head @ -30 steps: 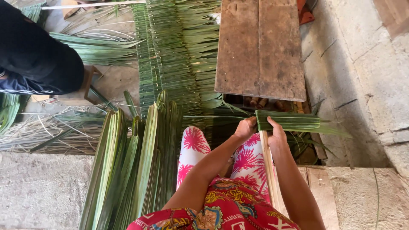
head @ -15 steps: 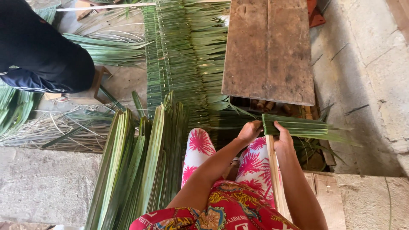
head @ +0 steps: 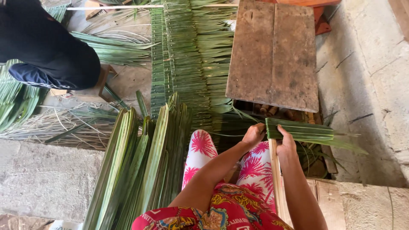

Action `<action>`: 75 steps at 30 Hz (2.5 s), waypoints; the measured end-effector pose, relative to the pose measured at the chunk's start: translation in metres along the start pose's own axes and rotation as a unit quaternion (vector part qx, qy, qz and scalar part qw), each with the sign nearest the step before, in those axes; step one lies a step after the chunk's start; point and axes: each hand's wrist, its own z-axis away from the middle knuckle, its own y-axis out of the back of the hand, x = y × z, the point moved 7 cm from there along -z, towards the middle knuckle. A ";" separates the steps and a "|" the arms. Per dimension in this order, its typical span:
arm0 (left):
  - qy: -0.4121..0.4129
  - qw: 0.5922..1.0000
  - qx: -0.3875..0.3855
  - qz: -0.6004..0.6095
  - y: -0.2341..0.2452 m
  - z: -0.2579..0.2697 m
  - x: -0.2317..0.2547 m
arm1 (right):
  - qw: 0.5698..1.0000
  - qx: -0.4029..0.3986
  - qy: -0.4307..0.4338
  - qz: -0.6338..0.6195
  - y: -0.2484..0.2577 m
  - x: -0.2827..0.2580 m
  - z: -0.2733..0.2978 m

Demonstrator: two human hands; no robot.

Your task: Weaving palm leaves onto a wooden stick to create a thatched panel

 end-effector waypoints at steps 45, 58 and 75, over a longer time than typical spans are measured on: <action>-0.193 0.960 0.181 0.095 0.179 -0.195 0.349 | 0.980 0.116 0.090 0.134 -0.016 -0.002 0.070; 0.101 0.950 0.295 0.019 0.226 -0.233 0.111 | 0.983 0.105 0.086 0.123 -0.007 0.000 0.067; 0.311 0.925 0.062 0.211 0.079 -0.024 -0.028 | 0.985 0.093 0.039 0.139 -0.002 0.007 0.054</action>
